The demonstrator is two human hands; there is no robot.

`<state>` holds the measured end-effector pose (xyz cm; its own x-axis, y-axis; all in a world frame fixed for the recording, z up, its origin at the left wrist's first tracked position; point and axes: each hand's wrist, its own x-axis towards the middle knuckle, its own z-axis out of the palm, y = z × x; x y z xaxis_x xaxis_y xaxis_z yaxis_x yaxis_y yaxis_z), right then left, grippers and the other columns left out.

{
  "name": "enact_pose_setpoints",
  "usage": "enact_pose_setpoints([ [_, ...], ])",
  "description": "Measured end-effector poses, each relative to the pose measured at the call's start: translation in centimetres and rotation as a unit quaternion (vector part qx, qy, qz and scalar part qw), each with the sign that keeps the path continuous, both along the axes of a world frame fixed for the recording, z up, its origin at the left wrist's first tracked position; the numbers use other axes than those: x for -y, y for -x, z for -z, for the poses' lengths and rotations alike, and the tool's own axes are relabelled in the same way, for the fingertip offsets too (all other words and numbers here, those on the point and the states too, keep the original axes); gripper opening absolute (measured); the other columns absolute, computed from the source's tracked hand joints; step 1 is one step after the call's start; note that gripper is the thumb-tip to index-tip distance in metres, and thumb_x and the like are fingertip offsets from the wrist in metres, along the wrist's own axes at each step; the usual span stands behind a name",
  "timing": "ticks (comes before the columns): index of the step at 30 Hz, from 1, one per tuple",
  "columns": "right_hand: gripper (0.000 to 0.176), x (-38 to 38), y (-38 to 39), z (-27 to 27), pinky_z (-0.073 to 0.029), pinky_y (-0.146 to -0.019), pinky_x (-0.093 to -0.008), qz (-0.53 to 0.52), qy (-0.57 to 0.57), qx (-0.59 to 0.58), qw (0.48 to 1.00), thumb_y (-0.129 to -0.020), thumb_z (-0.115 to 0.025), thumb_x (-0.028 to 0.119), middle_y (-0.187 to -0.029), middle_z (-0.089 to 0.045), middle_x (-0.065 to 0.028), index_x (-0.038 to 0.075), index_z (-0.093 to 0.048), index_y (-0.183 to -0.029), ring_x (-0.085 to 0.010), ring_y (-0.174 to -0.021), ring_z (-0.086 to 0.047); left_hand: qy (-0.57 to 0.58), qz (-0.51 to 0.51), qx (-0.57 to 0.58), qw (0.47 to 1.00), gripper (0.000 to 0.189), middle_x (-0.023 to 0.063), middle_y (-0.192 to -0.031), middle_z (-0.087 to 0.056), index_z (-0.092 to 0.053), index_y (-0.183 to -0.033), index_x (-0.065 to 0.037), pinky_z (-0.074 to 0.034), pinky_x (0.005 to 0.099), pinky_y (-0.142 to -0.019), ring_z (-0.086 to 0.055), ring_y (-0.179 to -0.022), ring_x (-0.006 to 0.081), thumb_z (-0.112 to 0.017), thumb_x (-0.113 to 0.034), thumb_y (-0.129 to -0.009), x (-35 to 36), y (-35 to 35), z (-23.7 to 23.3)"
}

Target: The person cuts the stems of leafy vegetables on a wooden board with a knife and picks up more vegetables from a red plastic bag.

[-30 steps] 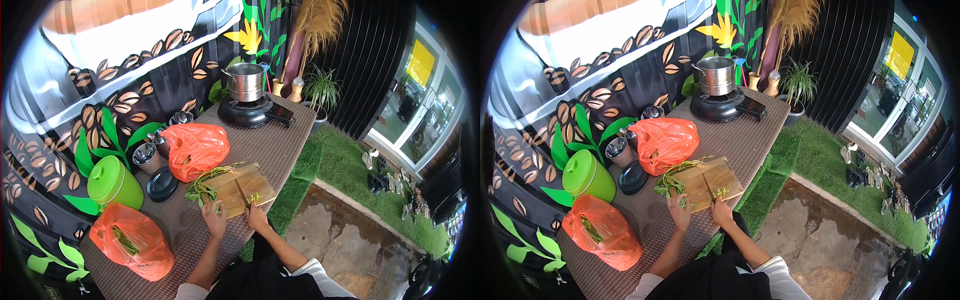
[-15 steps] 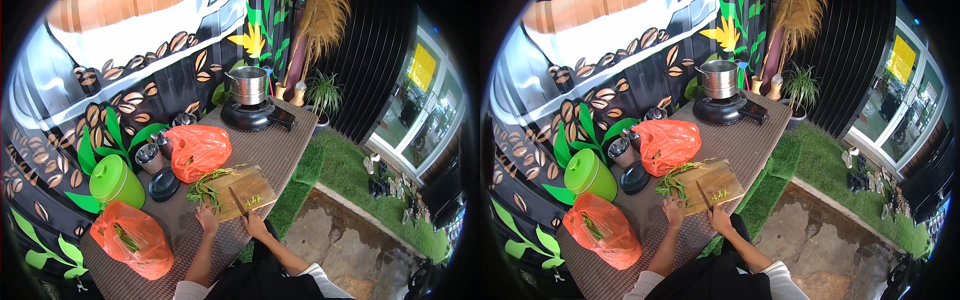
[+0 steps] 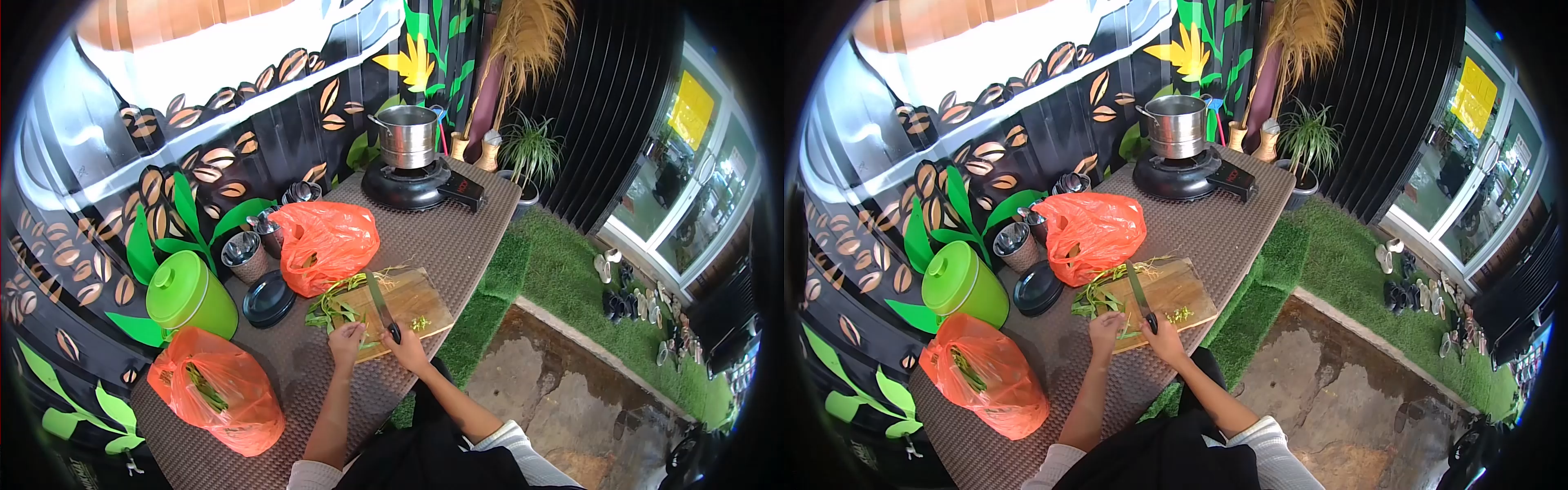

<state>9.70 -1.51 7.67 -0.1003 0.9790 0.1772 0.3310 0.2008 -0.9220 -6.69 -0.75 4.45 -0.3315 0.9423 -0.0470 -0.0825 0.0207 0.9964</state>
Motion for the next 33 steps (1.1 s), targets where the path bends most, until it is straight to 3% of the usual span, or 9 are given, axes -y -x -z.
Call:
enact_pose_setpoints([
  [1,0.029,-0.1,0.0,-0.1,-0.046,-0.063,-0.0404,-0.006,0.024,0.037,0.999,-0.084,-0.062,0.023,-0.071,-0.058,-0.0192,-0.002,-0.054,-0.097,-0.0353,-0.068,-0.060,0.000,0.000,0.000,1.000,0.020,0.0055,-0.079,-0.068,-0.067,-0.094,0.001,-0.049,0.0244,-0.063,-0.063,-0.072,0.0120,-0.069,-0.014,-0.081,0.1,0.3,0.1],
  [4,0.034,0.4,-0.2,0.0,-0.048,-0.069,-0.0425,-0.008,0.033,0.058,0.998,-0.084,-0.061,0.022,-0.078,-0.061,-0.0225,-0.002,-0.054,-0.107,-0.0406,-0.077,-0.062,0.058,-0.028,-0.308,0.949,0.017,0.0070,-0.079,-0.068,-0.069,-0.089,-0.004,-0.049,0.0306,-0.066,-0.065,-0.071,0.0184,-0.071,-0.014,-0.075,0.6,0.8,-0.8],
  [6,0.035,1.1,-0.4,0.5,-0.048,-0.069,-0.0425,-0.001,0.019,0.043,0.999,-0.085,-0.060,0.022,-0.078,-0.060,-0.0230,-0.001,-0.054,-0.111,-0.0410,-0.077,-0.062,0.136,-0.084,-0.516,0.842,0.009,0.0077,-0.080,-0.068,-0.071,-0.075,-0.011,-0.042,0.0414,-0.078,-0.064,-0.074,0.0266,-0.067,-0.019,-0.073,0.9,0.5,-1.4],
  [9,0.036,1.6,-0.9,2.2,-0.047,-0.068,-0.0440,0.023,0.020,0.030,0.999,-0.085,-0.059,0.023,-0.077,-0.060,-0.0238,0.001,-0.054,-0.114,-0.0420,-0.077,-0.061,-0.001,-0.094,-0.433,0.896,0.008,0.0057,-0.075,-0.067,-0.070,-0.075,-0.011,-0.036,0.0405,-0.080,-0.063,-0.075,0.0237,-0.066,-0.018,-0.074,0.4,1.2,1.0],
  [11,0.026,1.5,-1.3,3.9,-0.047,-0.048,-0.0353,0.030,0.023,0.040,0.998,-0.087,-0.060,0.025,-0.062,-0.057,-0.0121,0.001,-0.054,-0.095,-0.0223,-0.049,-0.061,0.035,-0.041,-0.408,0.911,0.008,0.0051,-0.074,-0.067,-0.069,-0.075,-0.011,-0.036,0.0396,-0.080,-0.063,-0.074,0.0231,-0.066,-0.018,-0.073,-0.1,1.2,0.5],
  [14,0.025,1.7,-1.8,4.3,-0.046,-0.043,-0.0335,0.022,0.045,0.048,0.998,-0.087,-0.060,0.025,-0.059,-0.057,-0.0100,0.001,-0.055,-0.095,-0.0193,-0.044,-0.058,0.072,0.012,-0.409,0.910,0.007,0.0037,-0.072,-0.066,-0.068,-0.073,-0.011,-0.035,0.0396,-0.080,-0.063,-0.074,0.0217,-0.069,-0.017,-0.071,-0.7,0.2,-0.3],
  [22,0.028,1.7,-3.2,4.2,-0.046,-0.049,-0.0377,0.055,0.038,0.054,0.996,-0.086,-0.059,0.029,-0.059,-0.056,-0.0131,0.001,-0.054,-0.091,-0.0238,-0.048,-0.059,0.057,-0.003,-0.556,0.829,0.007,0.0036,-0.068,-0.065,-0.066,-0.069,-0.012,-0.033,0.0403,-0.082,-0.063,-0.074,0.0226,-0.070,-0.018,-0.069,-0.9,-1.2,0.7],
  [31,0.025,1.7,-3.1,0.9,-0.042,-0.039,-0.0339,0.039,0.109,-0.010,0.993,-0.086,-0.059,0.026,-0.057,-0.054,-0.0101,0.002,-0.053,-0.088,-0.0193,-0.038,-0.053,-0.009,-0.021,-0.553,0.833,0.010,0.0104,-0.079,-0.066,-0.067,-0.077,-0.006,-0.036,0.0428,-0.079,-0.061,-0.078,0.0273,-0.065,-0.015,-0.075,-1.7,-1.7,0.5],
  [33,0.026,1.1,-2.5,-1.3,-0.046,-0.049,-0.0396,0.025,0.194,-0.011,0.981,-0.084,-0.062,0.025,-0.057,-0.055,-0.0162,0.001,-0.054,-0.093,-0.0273,-0.048,-0.060,-0.015,0.077,-0.415,0.906,0.011,0.0106,-0.078,-0.066,-0.067,-0.081,-0.004,-0.044,0.0381,-0.074,-0.061,-0.077,0.0255,-0.067,-0.015,-0.076,-2.1,-1.3,0.9],
])
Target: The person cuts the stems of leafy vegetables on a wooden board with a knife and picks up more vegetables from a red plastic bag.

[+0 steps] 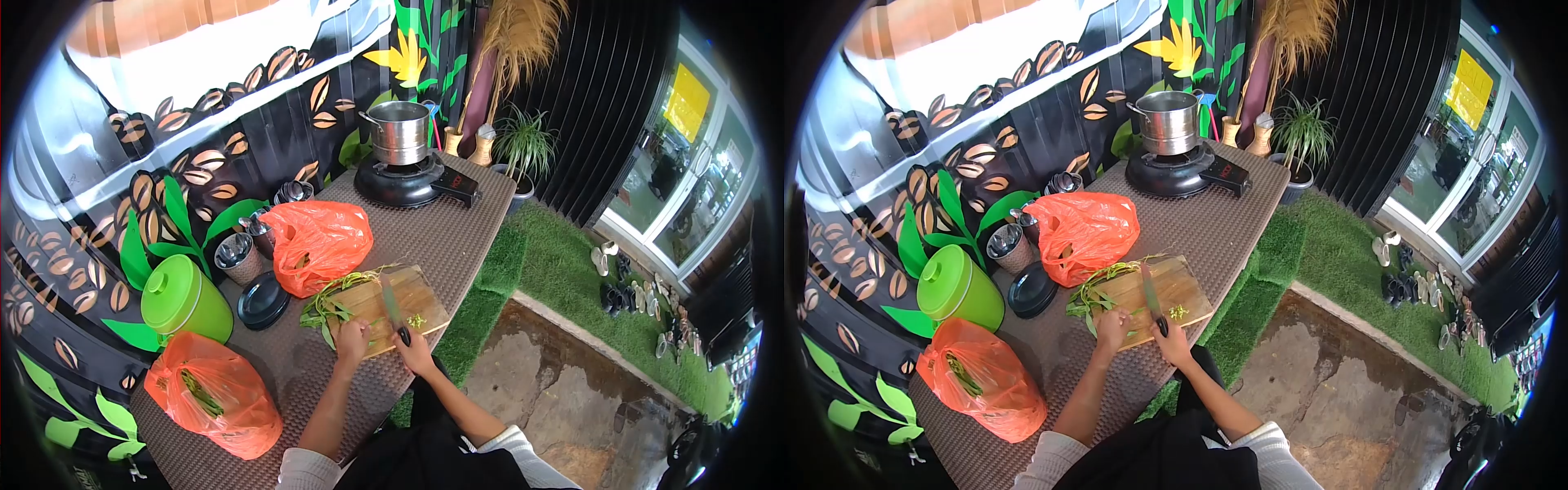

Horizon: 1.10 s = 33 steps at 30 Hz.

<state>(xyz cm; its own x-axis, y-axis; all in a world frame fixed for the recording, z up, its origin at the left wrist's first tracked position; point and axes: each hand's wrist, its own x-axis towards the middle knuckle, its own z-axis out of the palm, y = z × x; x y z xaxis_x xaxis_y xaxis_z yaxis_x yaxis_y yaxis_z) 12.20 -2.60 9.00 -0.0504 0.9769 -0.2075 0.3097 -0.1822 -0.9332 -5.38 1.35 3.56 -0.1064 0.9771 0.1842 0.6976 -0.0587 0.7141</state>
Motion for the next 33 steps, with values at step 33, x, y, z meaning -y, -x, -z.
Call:
enact_pose_setpoints([
  [33,0.019,-1.5,1.3,-0.4,-0.034,-0.031,-0.0231,0.093,-0.047,-0.300,0.948,-0.087,-0.064,0.014,-0.059,-0.055,-0.0033,0.001,-0.049,-0.087,-0.0081,-0.034,-0.043,-0.096,-0.033,0.219,0.970,0.015,0.0090,-0.085,-0.065,-0.060,-0.096,-0.001,-0.047,0.0286,-0.066,-0.061,-0.073,0.0179,-0.063,-0.012,-0.085,-0.6,-0.9,-1.6],
])
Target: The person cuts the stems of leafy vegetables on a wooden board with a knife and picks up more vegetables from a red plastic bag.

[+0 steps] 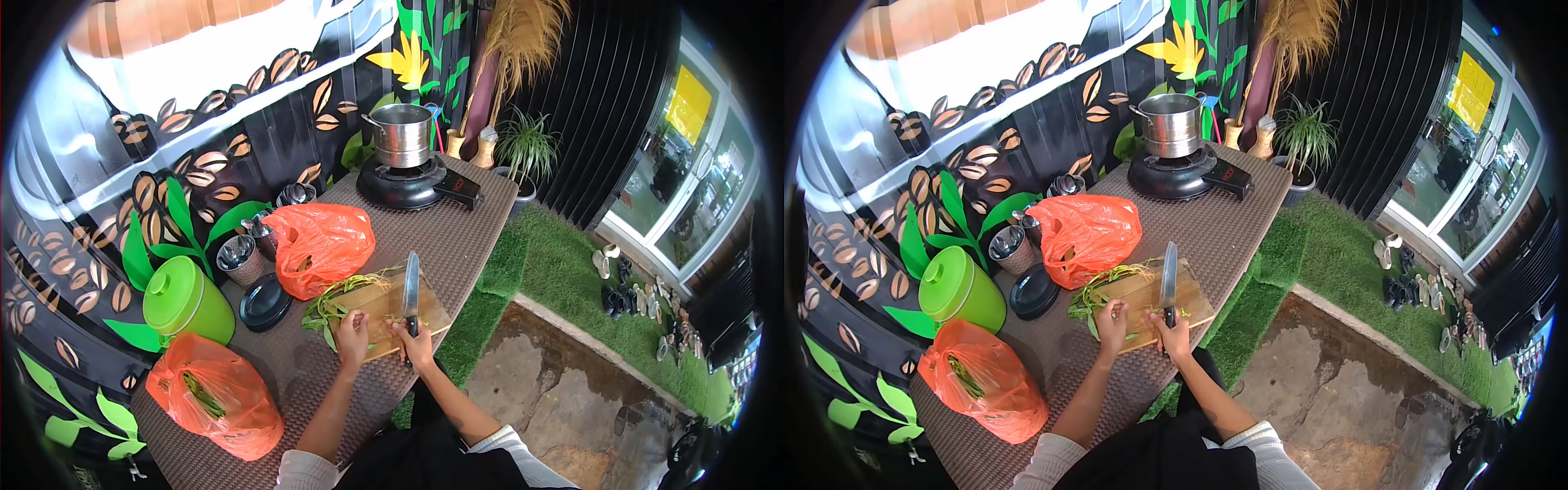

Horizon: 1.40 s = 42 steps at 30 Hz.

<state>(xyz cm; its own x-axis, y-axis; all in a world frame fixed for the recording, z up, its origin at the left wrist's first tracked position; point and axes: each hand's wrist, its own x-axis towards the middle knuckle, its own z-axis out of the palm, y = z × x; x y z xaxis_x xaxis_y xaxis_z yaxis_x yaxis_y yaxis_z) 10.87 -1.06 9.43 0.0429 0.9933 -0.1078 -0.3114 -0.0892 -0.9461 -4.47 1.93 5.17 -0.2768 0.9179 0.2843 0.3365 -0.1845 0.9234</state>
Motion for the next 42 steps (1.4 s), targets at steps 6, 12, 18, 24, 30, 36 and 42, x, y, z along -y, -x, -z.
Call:
enact_pose_setpoints([
  [6,0.017,0.0,0.6,-0.9,-0.033,-0.031,-0.0228,-0.010,-0.033,-0.018,0.999,-0.087,-0.063,0.012,-0.055,-0.051,-0.0020,0.002,-0.050,-0.086,-0.0082,-0.034,-0.043,0.137,0.037,0.273,0.952,0.020,0.0045,-0.087,-0.063,-0.059,-0.102,0.003,-0.046,0.0232,-0.067,-0.058,-0.077,0.0104,-0.060,-0.014,-0.090,1.1,-1.9,-1.3],
  [12,0.016,0.2,0.5,-0.4,-0.033,-0.031,-0.0223,-0.019,-0.018,-0.004,1.000,-0.087,-0.063,0.011,-0.054,-0.050,-0.0016,0.002,-0.050,-0.085,-0.0084,-0.033,-0.042,0.170,0.189,0.542,0.801,0.018,0.0065,-0.100,-0.062,-0.059,-0.106,0.001,-0.046,0.0246,-0.082,-0.057,-0.093,0.0136,-0.054,-0.011,-0.093,1.6,-1.7,0.2],
  [18,0.016,0.4,0.6,-0.2,-0.033,-0.031,-0.0227,-0.033,0.020,-0.049,0.998,-0.087,-0.062,0.010,-0.055,-0.052,-0.0027,0.003,-0.047,-0.086,-0.0091,-0.033,-0.041,0.190,0.194,0.623,0.733,0.020,0.0060,-0.099,-0.060,-0.058,-0.109,0.001,-0.046,0.0252,-0.085,-0.056,-0.091,0.0131,-0.053,-0.012,-0.094,1.9,-1.7,1.3],
  [24,0.018,0.6,0.8,-0.5,-0.035,-0.032,-0.0234,-0.026,0.036,-0.096,0.994,-0.087,-0.061,0.011,-0.054,-0.050,-0.0026,0.004,-0.045,-0.089,-0.0103,-0.032,-0.040,0.152,0.240,0.612,0.739,0.024,0.0055,-0.099,-0.059,-0.055,-0.113,0.000,-0.045,0.0264,-0.086,-0.055,-0.090,0.0139,-0.052,-0.014,-0.095,2.0,-2.0,1.0],
  [30,0.016,1.0,0.7,0.1,-0.034,-0.032,-0.0232,-0.068,0.039,-0.083,0.993,-0.088,-0.060,0.011,-0.049,-0.046,-0.0014,0.003,-0.046,-0.087,-0.0104,-0.032,-0.040,0.205,0.201,0.593,0.752,0.028,0.0086,-0.099,-0.061,-0.053,-0.115,0.000,-0.046,0.0305,-0.087,-0.058,-0.093,0.0170,-0.054,-0.019,-0.094,2.1,-2.4,0.0],
  [36,0.015,1.3,0.6,0.9,-0.032,-0.031,-0.0234,-0.085,0.038,-0.061,0.994,-0.088,-0.060,0.010,-0.049,-0.045,-0.0011,0.000,-0.053,-0.095,-0.0101,-0.032,-0.040,0.203,0.150,0.609,0.752,0.023,0.0091,-0.096,-0.062,-0.057,-0.109,0.000,-0.048,0.0312,-0.080,-0.060,-0.090,0.0193,-0.054,-0.018,-0.094,2.5,-2.9,-0.4],
  [42,0.020,2.2,0.2,1.1,-0.031,-0.029,-0.0230,-0.068,-0.027,0.065,0.995,-0.087,-0.063,0.016,-0.051,-0.047,-0.0011,0.000,-0.056,-0.097,-0.0073,-0.032,-0.041,0.148,0.186,0.629,0.740,0.017,0.0097,-0.093,-0.063,-0.059,-0.101,0.000,-0.048,0.0285,-0.075,-0.060,-0.084,0.0165,-0.060,-0.012,-0.089,1.8,-2.1,0.4],
])
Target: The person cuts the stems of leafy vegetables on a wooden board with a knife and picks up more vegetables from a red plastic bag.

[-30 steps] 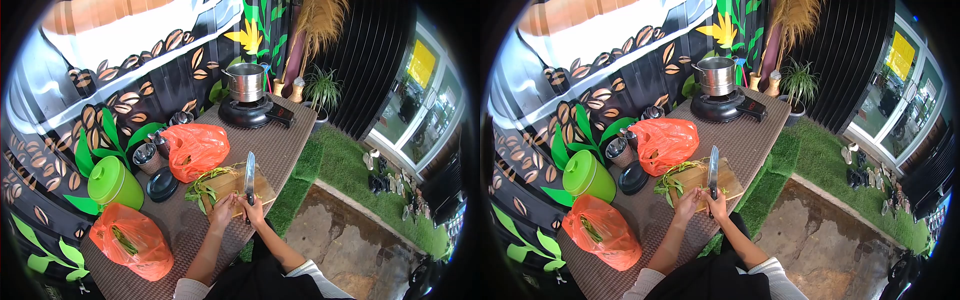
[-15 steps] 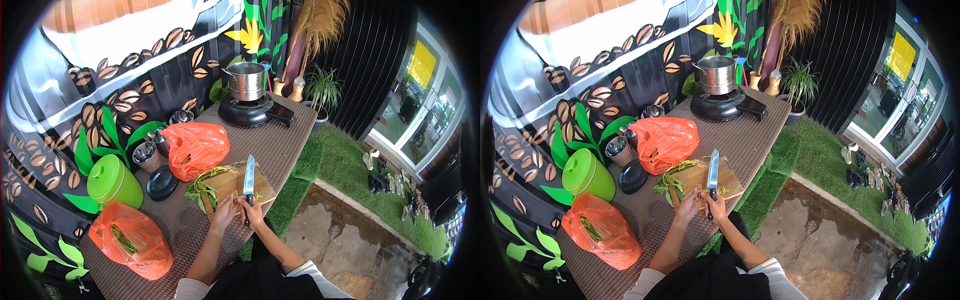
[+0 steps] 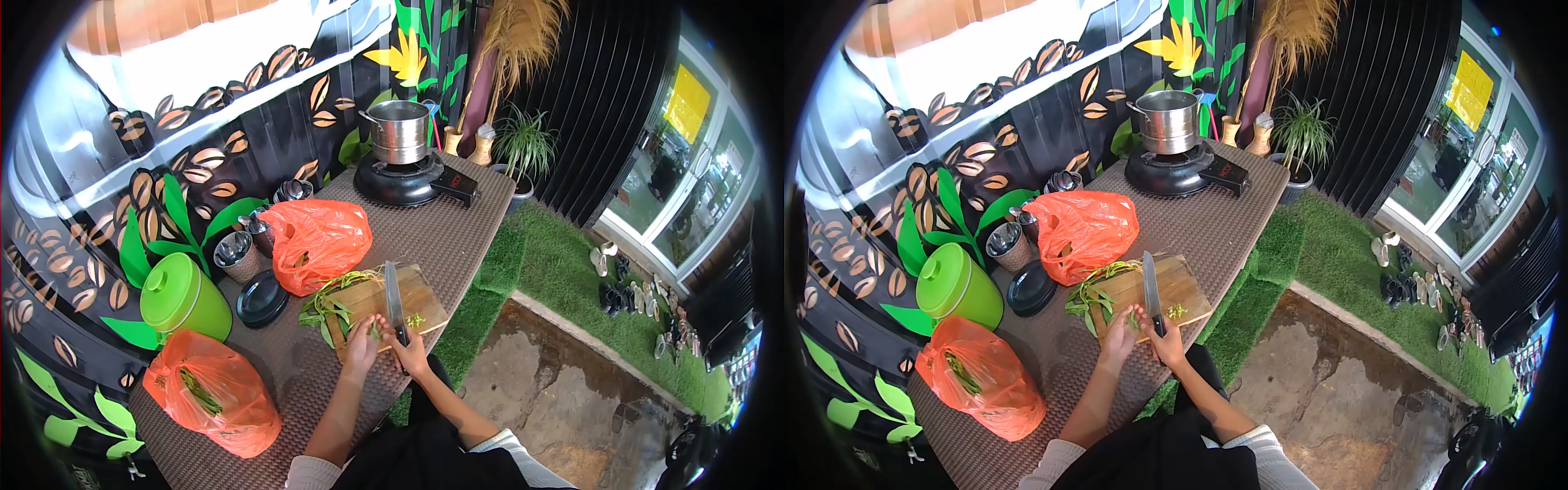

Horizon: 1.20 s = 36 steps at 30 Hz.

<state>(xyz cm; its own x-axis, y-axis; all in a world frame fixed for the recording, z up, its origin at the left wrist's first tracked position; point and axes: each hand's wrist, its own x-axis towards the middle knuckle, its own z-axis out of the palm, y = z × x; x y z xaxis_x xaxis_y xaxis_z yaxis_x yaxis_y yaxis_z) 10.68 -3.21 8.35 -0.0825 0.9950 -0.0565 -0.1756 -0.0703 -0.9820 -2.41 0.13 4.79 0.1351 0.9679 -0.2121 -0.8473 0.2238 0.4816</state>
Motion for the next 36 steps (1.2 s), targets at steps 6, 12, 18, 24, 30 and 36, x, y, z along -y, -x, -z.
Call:
enact_pose_setpoints([
  [6,0.037,-0.6,-2.4,4.1,-0.049,-0.064,-0.0485,0.056,-0.016,0.306,0.950,-0.090,-0.052,0.031,-0.076,-0.061,-0.0281,-0.004,-0.054,-0.101,-0.0418,-0.071,-0.063,-0.026,-0.061,-0.432,0.900,0.018,0.0061,-0.080,-0.065,-0.062,-0.093,0.004,-0.048,0.0261,-0.065,-0.061,-0.074,0.0114,-0.065,-0.014,-0.086,-0.5,2.2,-0.5],
  [12,0.040,1.5,-2.1,5.0,-0.047,-0.075,-0.0509,-0.049,-0.012,0.431,0.901,-0.089,-0.047,0.033,-0.083,-0.062,-0.0279,0.000,-0.051,-0.111,-0.0439,-0.082,-0.061,-0.084,0.005,-0.750,0.657,0.016,0.0119,-0.078,-0.068,-0.063,-0.093,0.001,-0.050,0.0314,-0.064,-0.065,-0.068,0.0215,-0.063,-0.013,-0.085,-1.0,2.1,-0.8],
  [18,0.040,1.2,-2.9,4.0,-0.048,-0.078,-0.0534,-0.025,0.034,0.495,0.868,-0.090,-0.045,0.035,-0.085,-0.062,-0.0302,0.001,-0.051,-0.110,-0.0460,-0.083,-0.061,-0.206,0.031,-0.748,0.630,0.016,0.0165,-0.090,-0.065,-0.062,-0.094,-0.002,-0.049,0.0400,-0.073,-0.063,-0.086,0.0308,-0.063,-0.009,-0.080,-3.1,-0.4,2.7],
  [24,0.040,0.7,-3.9,3.2,-0.048,-0.077,-0.0543,0.001,0.046,0.493,0.869,-0.090,-0.046,0.035,-0.086,-0.062,-0.0307,0.001,-0.050,-0.110,-0.0477,-0.083,-0.060,-0.270,0.015,-0.749,0.605,0.036,0.0200,-0.105,-0.061,-0.059,-0.110,-0.002,-0.048,0.0408,-0.083,-0.058,-0.098,0.0347,-0.064,-0.006,-0.075,-2.7,-0.8,1.5],
  [30,0.042,1.0,-3.5,2.9,-0.048,-0.077,-0.0549,-0.009,0.044,0.493,0.869,-0.091,-0.045,0.034,-0.085,-0.062,-0.0310,0.001,-0.044,-0.117,-0.0478,-0.083,-0.060,-0.303,-0.038,-0.733,0.607,0.041,0.0237,-0.107,-0.059,-0.059,-0.110,0.002,-0.045,0.0380,-0.089,-0.056,-0.101,0.0363,-0.067,-0.002,-0.070,-2.8,2.0,2.7],
  [36,0.042,1.0,-3.6,2.9,-0.047,-0.076,-0.0553,-0.016,0.039,0.496,0.868,-0.092,-0.044,0.033,-0.085,-0.062,-0.0313,-0.002,-0.043,-0.117,-0.0481,-0.083,-0.060,-0.142,0.028,-0.748,0.648,0.009,0.0206,-0.086,-0.063,-0.064,-0.079,0.004,-0.049,0.0384,-0.076,-0.061,-0.085,0.0346,-0.066,-0.002,-0.072,-2.7,2.7,3.4],
])
